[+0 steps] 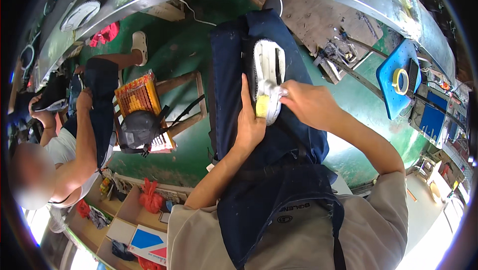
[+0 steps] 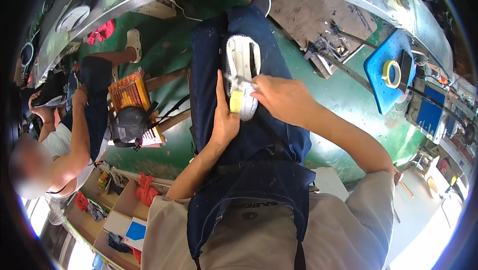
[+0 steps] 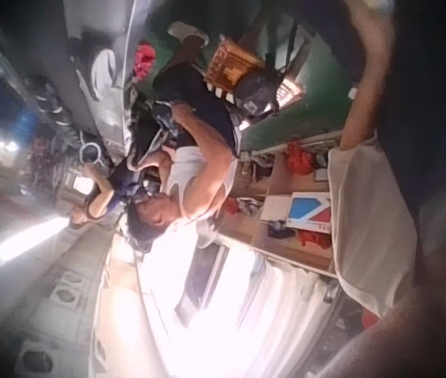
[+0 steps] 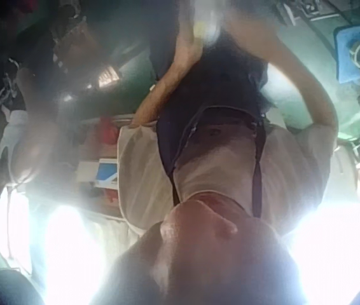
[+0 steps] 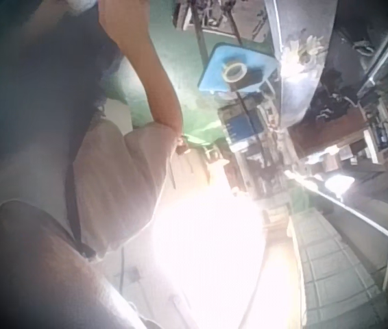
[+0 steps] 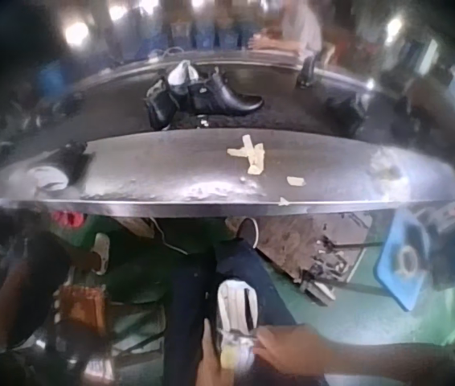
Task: Using lasting pliers and other tools to pull and shape the upper of a shoe over a last during manufacturing.
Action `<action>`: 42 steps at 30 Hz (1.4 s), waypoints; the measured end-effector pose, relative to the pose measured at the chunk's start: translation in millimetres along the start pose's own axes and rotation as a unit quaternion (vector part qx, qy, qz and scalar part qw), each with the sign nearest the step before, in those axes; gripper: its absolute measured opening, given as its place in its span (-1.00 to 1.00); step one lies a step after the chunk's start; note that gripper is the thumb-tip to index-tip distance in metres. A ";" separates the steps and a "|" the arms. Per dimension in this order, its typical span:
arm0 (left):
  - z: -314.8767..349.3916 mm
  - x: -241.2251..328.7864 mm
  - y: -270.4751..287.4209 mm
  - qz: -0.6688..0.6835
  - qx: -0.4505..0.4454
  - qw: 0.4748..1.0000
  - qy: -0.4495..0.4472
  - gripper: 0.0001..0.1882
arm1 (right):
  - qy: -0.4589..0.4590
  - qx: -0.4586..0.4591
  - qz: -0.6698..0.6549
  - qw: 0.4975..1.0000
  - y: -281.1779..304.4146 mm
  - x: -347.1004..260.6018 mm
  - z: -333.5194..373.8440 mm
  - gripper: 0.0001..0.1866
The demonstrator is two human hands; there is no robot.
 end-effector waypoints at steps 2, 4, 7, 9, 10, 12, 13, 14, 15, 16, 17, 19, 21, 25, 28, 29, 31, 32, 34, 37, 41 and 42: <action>1.7 23.0 16.1 -0.138 0.048 0.988 -0.059 -0.04 | 0.002 -0.045 0.008 0.999 -7.4 2.3 -8.2 -0.67; -1.3 37.1 28.1 -0.276 0.073 0.956 -0.064 -0.21 | -0.053 -0.124 0.011 0.991 -8.7 12.8 -12.7 -0.66; -32.1 34.5 47.3 -0.142 0.115 0.981 -0.058 -0.25 | -0.062 -0.137 -0.031 0.988 11.8 22.7 -21.5 -0.65; -50.0 32.8 39.8 -0.181 0.092 0.972 -0.117 -0.24 | -0.006 -0.092 -0.021 0.996 26.7 23.7 -30.9 -0.63; -56.7 30.5 37.2 -0.185 0.110 0.968 -0.130 -0.23 | -0.008 -0.102 -0.006 0.995 26.9 25.1 -34.2 -0.60; -64.5 26.8 27.5 -0.154 0.101 0.973 -0.137 -0.23 | 0.006 -0.087 0.053 0.995 21.5 21.7 -40.6 -0.57; -65.9 23.1 26.0 -0.136 0.089 0.982 -0.095 -0.29 | -0.007 -0.092 0.067 0.993 13.5 19.6 -41.1 -0.65; -69.0 20.1 22.1 0.086 0.059 0.991 -0.080 -0.34 | -0.050 -0.091 0.017 0.994 5.1 19.4 -40.3 -0.64; -69.7 15.5 15.1 0.307 0.001 0.952 -0.019 -0.38 | -0.119 -0.094 0.001 0.988 -4.8 20.7 -37.2 -0.63; -70.7 17.5 12.2 0.357 -0.015 0.934 -0.010 -0.43 | -0.137 -0.059 -0.018 0.989 -11.6 17.1 -37.7 -0.61; -69.1 20.1 13.9 0.345 -0.010 0.938 -0.012 -0.42 | -0.108 -0.035 -0.035 0.993 -16.4 10.7 -37.0 -0.61; -67.2 25.0 15.5 0.299 -0.006 0.953 -0.042 -0.41 | -0.109 -0.011 -0.098 0.989 -19.9 10.8 -32.8 -0.60; -70.2 19.8 19.7 0.276 0.045 0.960 -0.017 -0.39 | -0.100 0.019 -0.123 0.987 -11.9 16.1 -31.3 -0.61; -77.1 20.1 25.4 0.114 0.068 0.988 -0.074 -0.26 | -0.111 -0.048 -0.129 0.984 2.1 26.7 -29.7 -0.60; -71.3 22.1 18.7 0.166 0.005 0.981 -0.100 -0.18 | 0.042 0.079 -0.014 0.996 18.3 11.1 -45.5 -0.61; -67.0 21.0 15.3 0.178 -0.022 0.980 -0.082 -0.13 | 0.055 0.087 -0.019 0.995 17.4 10.0 -51.6 -0.61; -44.8 21.4 11.1 -0.009 0.014 0.995 -0.095 -0.05 | -0.046 -0.070 0.068 0.994 -0.3 25.2 -57.6 -0.65; -28.3 16.3 3.9 0.064 0.028 0.994 -0.083 -0.01 | -0.068 -0.050 0.068 0.994 -1.7 27.7 -53.2 -0.64; -6.6 -3.7 -8.4 0.150 0.044 0.988 0.016 0.01 | -0.084 -0.010 -0.044 0.995 -3.5 37.9 -42.3 -0.63; -3.0 -11.8 -1.1 0.082 0.003 0.993 0.083 -0.08 | -0.144 0.068 -0.277 0.948 -9.4 58.4 -20.4 -0.62; -5.0 50.5 70.3 -0.226 -0.098 0.967 0.059 0.01 | -0.182 0.116 -0.456 0.863 -19.7 75.8 -3.7 -0.58; -0.4 77.4 90.4 -0.263 -0.135 0.955 0.008 -0.04 | -0.202 0.120 -0.468 0.852 -20.2 80.3 -0.8 -0.56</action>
Point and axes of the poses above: each hand's wrist, its own z-axis away from the middle knuckle, its own y-axis out of the back of the hand, x = y × z, the point moved 5 cm from there along -z, towards the middle knuckle, and after that the axes turned 5 degrees about -x, right-handed, at the moved point
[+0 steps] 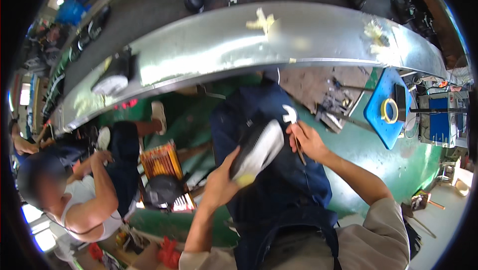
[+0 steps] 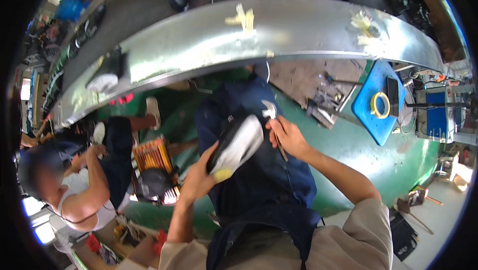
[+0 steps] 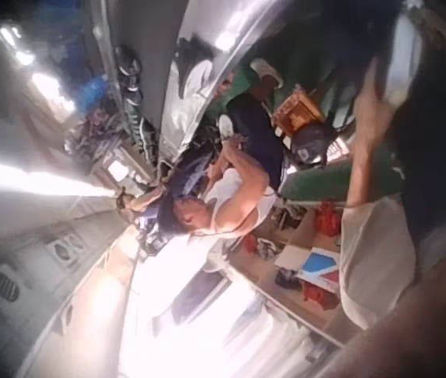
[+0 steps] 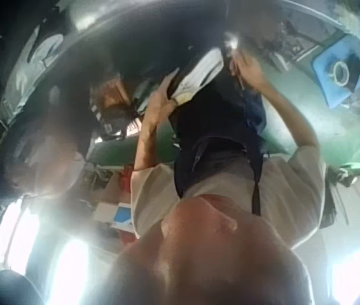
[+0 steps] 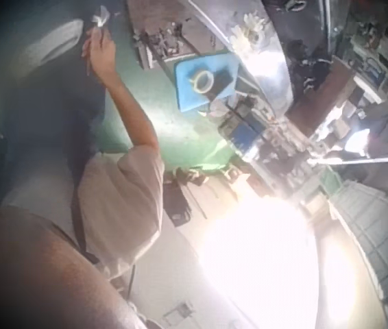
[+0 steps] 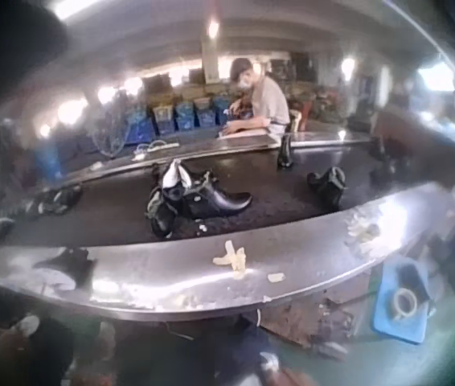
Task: Using lasting pliers and other tools to pull and shape the upper of a shoe over a last during manufacturing.
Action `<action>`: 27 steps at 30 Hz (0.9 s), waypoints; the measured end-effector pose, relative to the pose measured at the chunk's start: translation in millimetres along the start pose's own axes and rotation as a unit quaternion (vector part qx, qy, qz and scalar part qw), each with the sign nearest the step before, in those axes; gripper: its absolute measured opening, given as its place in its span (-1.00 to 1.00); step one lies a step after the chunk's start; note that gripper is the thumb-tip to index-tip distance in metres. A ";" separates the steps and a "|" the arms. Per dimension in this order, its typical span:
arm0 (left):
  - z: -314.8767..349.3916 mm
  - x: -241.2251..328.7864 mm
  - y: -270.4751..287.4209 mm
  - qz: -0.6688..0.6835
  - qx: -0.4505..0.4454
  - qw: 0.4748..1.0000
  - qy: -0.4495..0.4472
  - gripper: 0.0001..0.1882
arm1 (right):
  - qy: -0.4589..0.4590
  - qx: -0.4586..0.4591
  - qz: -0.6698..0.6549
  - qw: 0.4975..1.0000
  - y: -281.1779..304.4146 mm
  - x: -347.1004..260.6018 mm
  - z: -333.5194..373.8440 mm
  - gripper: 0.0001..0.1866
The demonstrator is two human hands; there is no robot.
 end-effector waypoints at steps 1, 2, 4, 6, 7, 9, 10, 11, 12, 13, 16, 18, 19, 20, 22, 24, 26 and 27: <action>13.4 15.7 27.0 0.015 0.001 0.997 -0.072 -0.18 | -0.031 0.018 0.002 0.999 4.1 2.8 -2.3 -0.57; 14.0 20.8 45.4 0.112 0.022 0.992 -0.060 -0.25 | -0.027 -0.004 -0.032 0.999 2.4 1.5 -4.7 -0.57; 3.1 30.9 60.0 0.270 0.065 0.957 -0.087 -0.33 | -0.024 -0.004 -0.049 0.999 4.9 -5.1 -8.3 -0.56; -34.4 27.8 39.8 0.480 0.081 0.869 -0.085 -0.38 | -0.095 0.014 -0.076 0.993 7.6 -8.0 -5.9 -0.63; -64.2 21.0 20.8 0.568 0.119 0.811 -0.067 -0.50 | -0.058 -0.009 -0.093 0.994 5.5 -17.6 -4.9 -0.63; -114.9 -1.9 -5.6 0.596 0.194 0.779 0.020 -0.54 | -0.047 -0.042 -0.023 0.998 -0.3 -29.8 5.8 -0.67; -132.5 -8.6 -19.3 0.579 0.209 0.788 0.024 -0.55 | -0.020 -0.053 0.001 0.998 -0.9 -36.6 11.9 -0.67; -148.3 -14.2 -32.3 0.570 0.204 0.795 0.040 -0.53 | -0.031 -0.066 -0.011 0.997 -5.3 -37.1 21.2 -0.67; -157.1 -17.9 -38.7 0.551 0.212 0.807 0.023 -0.47 | 0.038 -0.025 0.086 0.995 -4.2 -45.1 26.8 -0.66; -163.3 -19.3 -45.8 0.537 0.187 0.822 0.009 -0.37 | 0.096 0.044 0.183 0.978 -3.0 -51.6 31.1 -0.65; -149.8 -34.4 -60.0 0.515 0.147 0.843 0.054 -0.22 | 0.086 0.003 0.320 0.943 -15.4 -46.0 28.5 -0.74; -137.3 -41.3 -65.0 0.520 0.138 0.840 0.067 -0.28 | 0.091 -0.052 0.438 0.893 -18.5 -45.9 19.2 -0.73; -133.4 -40.9 -68.3 0.535 0.112 0.836 0.051 -0.31 | 0.066 -0.121 0.422 0.896 -17.9 -44.2 15.2 -0.72; -129.1 -45.1 -69.4 0.538 0.134 0.829 0.075 -0.31 | 0.025 -0.174 0.423 0.889 -14.0 -43.2 12.2 -0.69; -126.6 -33.8 -70.9 0.524 0.100 0.845 -0.025 -0.33 | -0.036 -0.264 0.275 0.924 -8.9 -48.1 11.2 -0.62; -124.0 -26.0 -71.4 0.489 0.112 0.862 -0.069 -0.36 | -0.128 -0.321 0.102 0.933 -11.1 -51.3 9.7 -0.48; -119.2 -13.4 -70.8 0.461 0.092 0.866 -0.168 -0.36 | -0.084 -0.319 0.162 0.930 -15.6 -60.0 4.7 -0.51; -123.0 -15.8 -70.7 0.495 0.087 0.853 -0.141 -0.36 | -0.051 -0.304 0.229 0.923 -17.8 -63.3 0.1 -0.54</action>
Point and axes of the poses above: each hand's wrist, its own z-axis away from the middle knuckle, its own y-axis out of the back of the hand, x = y × z, the point moved 5 cm from there along -z, towards the middle knuckle, and after that the axes turned 5 degrees about -x, right-handed, at the moved point
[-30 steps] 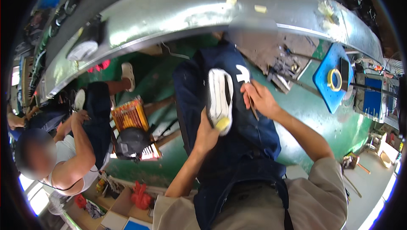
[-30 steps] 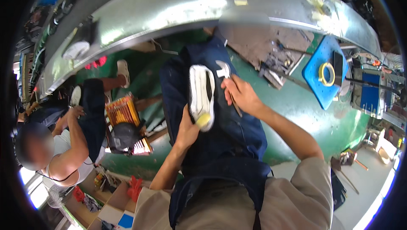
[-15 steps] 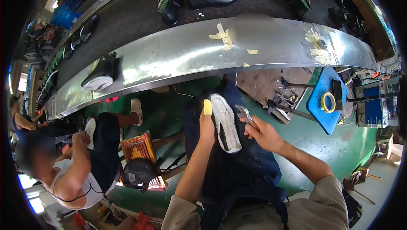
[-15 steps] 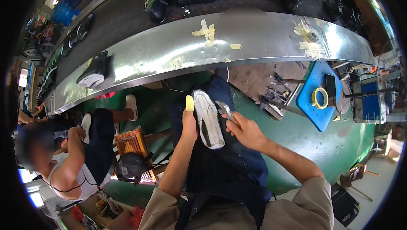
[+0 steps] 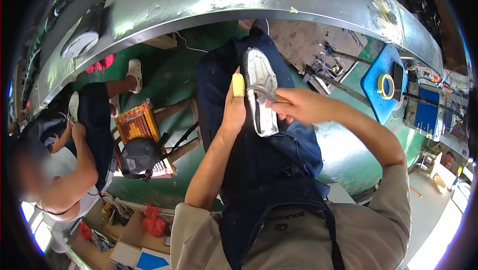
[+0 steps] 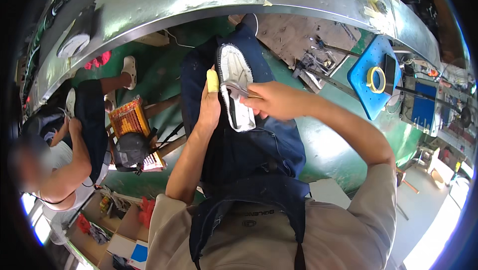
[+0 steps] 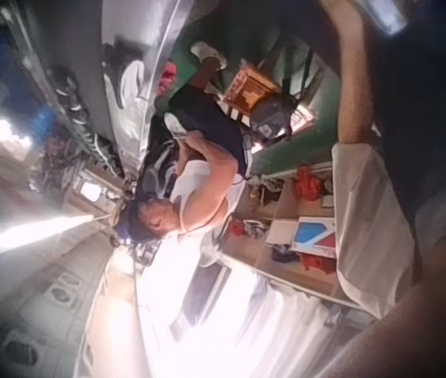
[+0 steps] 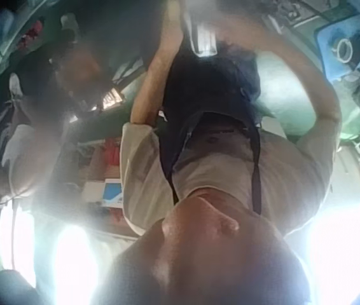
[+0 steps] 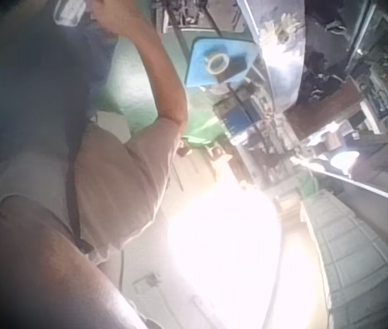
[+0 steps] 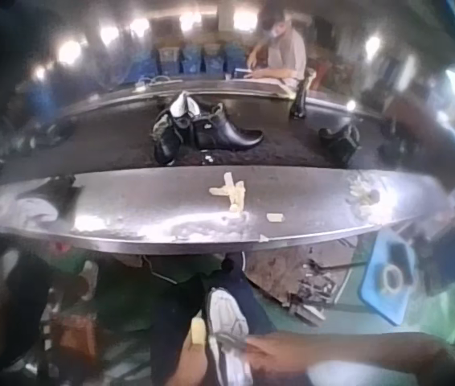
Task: Using lasting pliers and other tools to pull and shape the upper of a shoe over a last during manufacturing.
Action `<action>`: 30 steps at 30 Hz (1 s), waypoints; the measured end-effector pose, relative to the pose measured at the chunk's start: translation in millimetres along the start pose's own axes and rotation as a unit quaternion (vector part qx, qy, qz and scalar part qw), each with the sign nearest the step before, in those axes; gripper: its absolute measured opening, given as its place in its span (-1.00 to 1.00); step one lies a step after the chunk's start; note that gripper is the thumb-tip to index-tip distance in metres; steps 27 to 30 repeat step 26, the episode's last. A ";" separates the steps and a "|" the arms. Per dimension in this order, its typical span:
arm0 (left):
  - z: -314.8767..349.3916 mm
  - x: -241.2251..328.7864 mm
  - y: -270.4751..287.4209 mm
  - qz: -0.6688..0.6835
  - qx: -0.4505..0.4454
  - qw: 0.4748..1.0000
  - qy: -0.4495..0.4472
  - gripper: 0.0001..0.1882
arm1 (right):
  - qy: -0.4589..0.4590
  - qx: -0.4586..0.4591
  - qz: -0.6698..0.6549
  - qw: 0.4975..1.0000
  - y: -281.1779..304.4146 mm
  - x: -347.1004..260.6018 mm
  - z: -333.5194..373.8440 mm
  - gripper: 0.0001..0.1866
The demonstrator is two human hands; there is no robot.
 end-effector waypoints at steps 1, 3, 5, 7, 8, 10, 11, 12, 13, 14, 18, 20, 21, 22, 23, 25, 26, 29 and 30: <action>-1.0 0.7 4.2 -0.011 0.022 1.000 0.005 -0.35 | 0.034 0.100 0.291 0.951 -5.3 -10.6 0.7 -0.61; 1.7 -1.9 14.9 -0.039 0.014 0.999 0.018 -0.33 | 0.051 0.138 0.293 0.945 -17.0 -13.9 -6.6 -0.64; 10.7 -5.7 20.6 -0.077 0.007 0.997 -0.019 -0.33 | 0.044 0.186 0.287 0.939 -15.1 -15.9 -6.7 -0.67; 10.9 -10.3 21.6 -0.142 -0.018 0.988 -0.061 -0.36 | 0.047 0.167 0.199 0.964 -1.8 -13.9 -10.4 -0.67; 16.4 -13.5 22.3 -0.140 -0.018 0.988 -0.056 -0.36 | -0.012 0.126 0.115 0.985 -3.3 -5.8 -10.4 -0.67; 16.4 -15.1 22.1 -0.029 -0.048 0.998 -0.030 -0.38 | 0.065 0.214 0.267 0.938 -1.9 -22.7 -8.4 -0.67; 15.0 -13.3 20.9 -0.026 -0.056 0.998 -0.032 -0.38 | 0.055 0.199 0.326 0.923 2.7 -26.3 -8.7 -0.67; 14.3 -12.1 22.3 -0.026 -0.039 0.998 -0.032 -0.38 | 0.022 0.173 0.390 0.904 5.1 -28.4 -9.1 -0.67; 12.6 -8.9 22.1 -0.043 -0.036 0.997 -0.052 -0.35 | -0.002 0.126 0.429 0.894 9.2 -29.9 -3.6 -0.68; 10.1 -6.3 21.4 -0.061 -0.034 0.995 -0.072 -0.32 | 0.040 0.134 0.421 0.896 14.7 -38.0 -0.6 -0.68; 7.1 3.5 8.1 -0.139 -0.055 0.982 -0.115 -0.19 | 0.063 0.099 0.547 0.829 -3.9 -40.9 2.0 -0.63; 12.5 6.1 7.8 -0.085 -0.046 0.994 -0.050 -0.22 | 0.061 0.110 0.509 0.852 -8.3 -34.6 -0.1 -0.59; 17.5 4.7 9.4 -0.028 -0.031 0.999 0.010 -0.23 | 0.020 0.103 0.471 0.876 -6.6 -24.9 -4.0 -0.57; 15.5 5.3 12.6 0.030 -0.043 0.997 0.053 -0.22 | 0.024 0.094 0.459 0.883 -10.3 -17.8 -7.0 -0.57; 13.9 5.9 14.3 0.092 -0.066 0.989 0.093 -0.18 | 0.027 0.141 0.445 0.884 -13.5 -12.3 -7.5 -0.57; 7.9 6.4 18.4 0.079 -0.050 0.990 0.109 -0.04 | -0.016 0.215 0.396 0.892 -23.7 4.6 -13.8 -0.58; 4.3 4.6 18.0 0.070 -0.057 0.987 0.130 0.01 | -0.004 0.254 0.345 0.904 -29.2 11.1 -15.6 -0.59; 4.3 4.6 18.0 0.070 -0.057 0.987 0.130 0.01 | -0.004 0.254 0.345 0.904 -29.2 11.1 -15.6 -0.59; 4.3 4.6 18.0 0.070 -0.057 0.987 0.130 0.01 | -0.004 0.254 0.345 0.904 -29.2 11.1 -15.6 -0.59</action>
Point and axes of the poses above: each hand's wrist, its own z-axis away from the middle knuckle, its own y-axis out of the back of the hand, x = y × z, the point moved 5 cm from there along -z, towards the middle knuckle, and after that the axes turned 5 degrees about -x, right-handed, at the moved point
